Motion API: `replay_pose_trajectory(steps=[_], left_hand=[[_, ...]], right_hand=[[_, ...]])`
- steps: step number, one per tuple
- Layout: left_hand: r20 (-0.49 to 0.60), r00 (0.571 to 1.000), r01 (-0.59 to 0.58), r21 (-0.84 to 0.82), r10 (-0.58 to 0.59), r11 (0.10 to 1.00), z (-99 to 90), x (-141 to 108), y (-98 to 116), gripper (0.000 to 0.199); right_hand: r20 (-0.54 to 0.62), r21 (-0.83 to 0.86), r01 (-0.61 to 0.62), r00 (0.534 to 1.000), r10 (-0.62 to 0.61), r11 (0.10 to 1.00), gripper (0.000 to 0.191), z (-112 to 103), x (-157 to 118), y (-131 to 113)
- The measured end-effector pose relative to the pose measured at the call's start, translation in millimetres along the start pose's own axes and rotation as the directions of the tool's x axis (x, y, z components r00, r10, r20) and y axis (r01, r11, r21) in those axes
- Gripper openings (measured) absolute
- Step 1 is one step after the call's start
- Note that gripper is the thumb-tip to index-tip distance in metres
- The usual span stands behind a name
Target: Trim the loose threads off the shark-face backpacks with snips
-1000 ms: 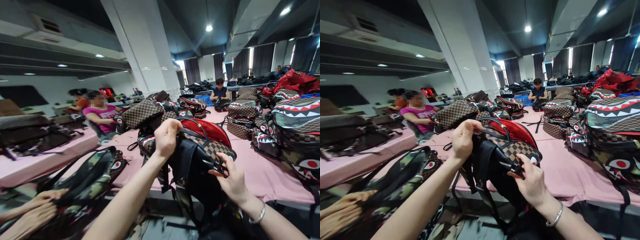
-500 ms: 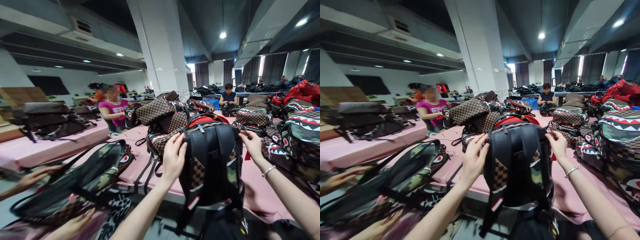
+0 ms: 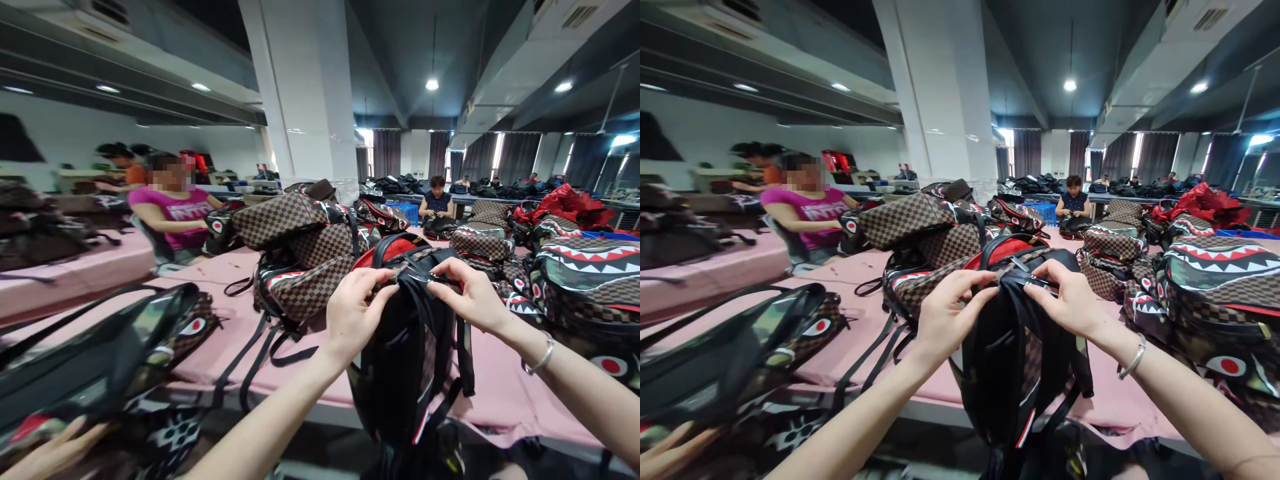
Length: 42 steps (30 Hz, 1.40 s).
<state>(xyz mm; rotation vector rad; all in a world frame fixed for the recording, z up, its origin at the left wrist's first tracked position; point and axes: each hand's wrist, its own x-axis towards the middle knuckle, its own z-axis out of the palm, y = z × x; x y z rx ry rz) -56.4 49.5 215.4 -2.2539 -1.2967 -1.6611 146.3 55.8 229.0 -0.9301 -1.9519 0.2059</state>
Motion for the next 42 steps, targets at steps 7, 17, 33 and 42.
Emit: replay_pose_trajectory(steps=[7, 17, 33, 42], left_hand=[[0.065, 0.998, 0.016, 0.085, -0.021, 0.996, -1.2, 11, 5, 0.016], [0.043, 0.994, 0.096, 0.169, -0.105, 0.981, 6.0, 15, 7, 0.02], [-0.069, 0.996, 0.057, 0.091, -0.05, 0.994, 16.7, 10, 7, 0.017], [-0.17, 0.985, -0.007, -0.271, -0.041, 0.962, 12.8, 6, -5, 0.036]], right_hand=[[0.072, -0.104, 0.136, 0.989, -0.129, 0.985, 0.014, -13, 11, -9], [0.219, -0.28, 0.243, 0.958, -0.185, 0.929, 0.012, -23, 31, -23], [0.439, -0.641, 0.391, 0.893, -0.102, 0.66, 0.011, -25, 49, -74], [-0.053, 0.178, 0.0, 0.999, 0.01, 0.984, 0.03, -50, 48, 11]])
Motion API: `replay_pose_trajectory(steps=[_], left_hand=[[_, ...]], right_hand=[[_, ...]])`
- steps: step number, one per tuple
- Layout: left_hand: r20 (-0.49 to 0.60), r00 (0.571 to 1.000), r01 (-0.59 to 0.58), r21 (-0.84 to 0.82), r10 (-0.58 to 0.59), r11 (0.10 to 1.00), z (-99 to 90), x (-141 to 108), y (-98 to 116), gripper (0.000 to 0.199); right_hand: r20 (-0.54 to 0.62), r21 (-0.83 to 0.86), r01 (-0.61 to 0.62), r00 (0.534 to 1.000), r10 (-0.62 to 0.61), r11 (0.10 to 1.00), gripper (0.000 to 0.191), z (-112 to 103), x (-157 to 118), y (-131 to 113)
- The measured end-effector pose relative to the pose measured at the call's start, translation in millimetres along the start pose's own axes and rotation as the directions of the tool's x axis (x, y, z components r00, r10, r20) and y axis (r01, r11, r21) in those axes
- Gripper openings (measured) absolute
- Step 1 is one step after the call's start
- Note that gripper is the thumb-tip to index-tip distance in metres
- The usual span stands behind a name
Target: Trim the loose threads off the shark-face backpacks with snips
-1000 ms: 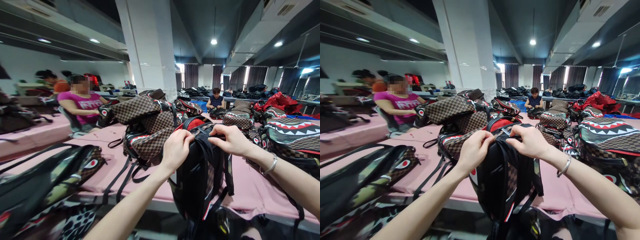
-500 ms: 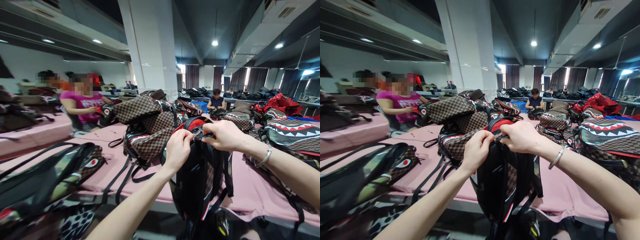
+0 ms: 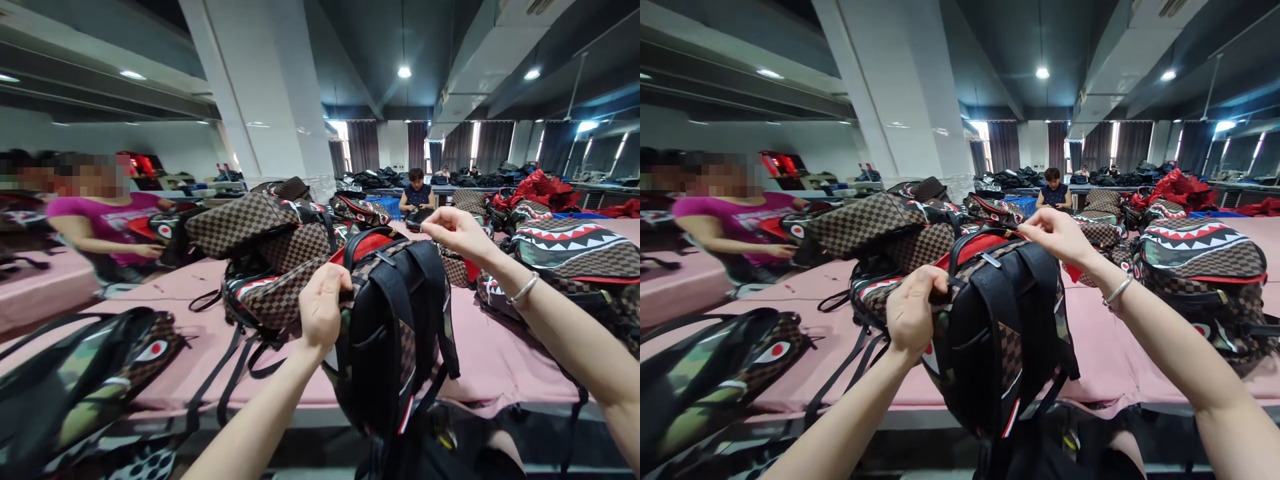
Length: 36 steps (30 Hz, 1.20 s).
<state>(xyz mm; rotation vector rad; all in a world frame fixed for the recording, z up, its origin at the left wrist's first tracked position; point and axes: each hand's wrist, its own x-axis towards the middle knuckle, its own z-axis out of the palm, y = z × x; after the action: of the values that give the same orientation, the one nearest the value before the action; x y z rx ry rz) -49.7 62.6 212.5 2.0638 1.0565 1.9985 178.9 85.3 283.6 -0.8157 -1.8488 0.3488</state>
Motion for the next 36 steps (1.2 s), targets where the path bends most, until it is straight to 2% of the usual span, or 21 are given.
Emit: replay_pose_trajectory(steps=[2, 4, 5, 7, 9, 11, 14, 16, 18, 19, 21, 22, 23, 24, 26, 27, 28, 31, 34, 36], left_hand=[[0.059, 0.991, -0.127, 0.127, 0.121, 0.984, -1.2, -4, 0, 0.031], [0.135, 0.964, -0.262, 0.316, 0.23, 0.912, -0.1, -11, 1, 0.034], [0.168, 0.95, -0.309, 0.398, 0.262, 0.864, 1.1, -15, 2, 0.043], [0.198, 0.937, -0.35, 0.501, 0.289, 0.792, 3.9, -23, 1, 0.053], [0.22, 0.921, -0.389, 0.517, 0.32, 0.763, 5.2, -27, -5, 0.049], [0.248, 0.897, -0.442, 0.491, 0.366, 0.751, 3.6, -23, -19, 0.043], [0.33, 0.855, -0.516, 0.459, 0.4, 0.723, -4.4, 2, -50, 0.039], [0.427, 0.841, -0.518, 0.453, 0.333, 0.726, -10.8, 25, -70, 0.037], [0.462, 0.859, -0.446, 0.463, 0.221, 0.766, -13.8, 47, -80, 0.034], [0.418, 0.89, -0.384, 0.475, 0.182, 0.792, -12.9, 54, -80, 0.032], [0.26, 0.954, -0.255, 0.453, 0.146, 0.854, -4.4, 61, -68, 0.03], [0.209, 0.968, -0.212, 0.406, 0.136, 0.889, 3.2, 60, -59, 0.028], [0.208, 0.97, -0.193, 0.343, 0.125, 0.919, 12.5, 56, -48, 0.027], [0.281, 0.953, -0.192, 0.263, 0.116, 0.945, 23.2, 51, -37, 0.025], [0.449, 0.888, -0.186, 0.147, 0.102, 0.972, 45.7, 38, -19, 0.023], [0.489, 0.867, -0.176, 0.126, 0.093, 0.976, 56.3, 33, -13, 0.022], [0.498, 0.863, -0.171, 0.13, 0.085, 0.977, 65.8, 29, -8, 0.021], [0.43, 0.896, -0.215, 0.206, 0.109, 0.955, 86.1, 27, -3, 0.015], [0.4, 0.899, -0.305, 0.277, 0.179, 0.911, 94.8, 33, -1, 0.015], [0.377, 0.912, -0.26, 0.232, 0.16, 0.937, 94.6, 39, 3, 0.016]], right_hand=[[-0.101, 0.192, -0.154, 0.979, 0.176, 0.969, 0.04, -3, -12, 35], [-0.138, 0.328, -0.277, 0.932, 0.336, 0.903, 0.045, 0, -27, 67], [-0.146, 0.351, -0.306, 0.916, 0.374, 0.885, 0.045, 4, -35, 81], [-0.131, 0.343, -0.311, 0.918, 0.373, 0.886, 0.041, 14, -49, 102], [-0.109, 0.348, -0.299, 0.928, 0.355, 0.888, 0.036, 25, -61, 111], [-0.111, 0.41, -0.299, 0.921, 0.373, 0.862, 0.034, 36, -72, 111], [-0.15, 0.522, -0.3, 0.889, 0.432, 0.798, 0.033, 50, -88, 99], [-0.181, 0.539, -0.295, 0.874, 0.45, 0.789, 0.032, 62, -95, 89], [-0.226, 0.507, -0.292, 0.863, 0.452, 0.811, 0.029, 74, -99, 81], [-0.247, 0.483, -0.292, 0.859, 0.449, 0.825, 0.028, 80, -99, 78], [-0.28, 0.454, -0.298, 0.847, 0.452, 0.84, 0.027, 91, -97, 75], [-0.288, 0.459, -0.299, 0.841, 0.458, 0.837, 0.026, 95, -96, 74], [-0.293, 0.476, -0.297, 0.834, 0.467, 0.828, 0.026, 99, -95, 73], [-0.299, 0.502, -0.292, 0.825, 0.48, 0.814, 0.026, 103, -95, 72], [-0.311, 0.566, -0.28, 0.799, 0.515, 0.776, 0.026, 110, -96, 71], [-0.317, 0.595, -0.276, 0.783, 0.535, 0.755, 0.026, 113, -98, 70], [-0.321, 0.62, -0.272, 0.767, 0.555, 0.736, 0.026, 116, -100, 69], [-0.309, 0.678, -0.265, 0.745, 0.592, 0.686, 0.027, 124, -106, 66], [-0.275, 0.714, -0.256, 0.753, 0.598, 0.652, 0.028, 127, -108, 63], [-0.275, 0.709, -0.259, 0.755, 0.595, 0.656, 0.028, 126, -108, 63]])
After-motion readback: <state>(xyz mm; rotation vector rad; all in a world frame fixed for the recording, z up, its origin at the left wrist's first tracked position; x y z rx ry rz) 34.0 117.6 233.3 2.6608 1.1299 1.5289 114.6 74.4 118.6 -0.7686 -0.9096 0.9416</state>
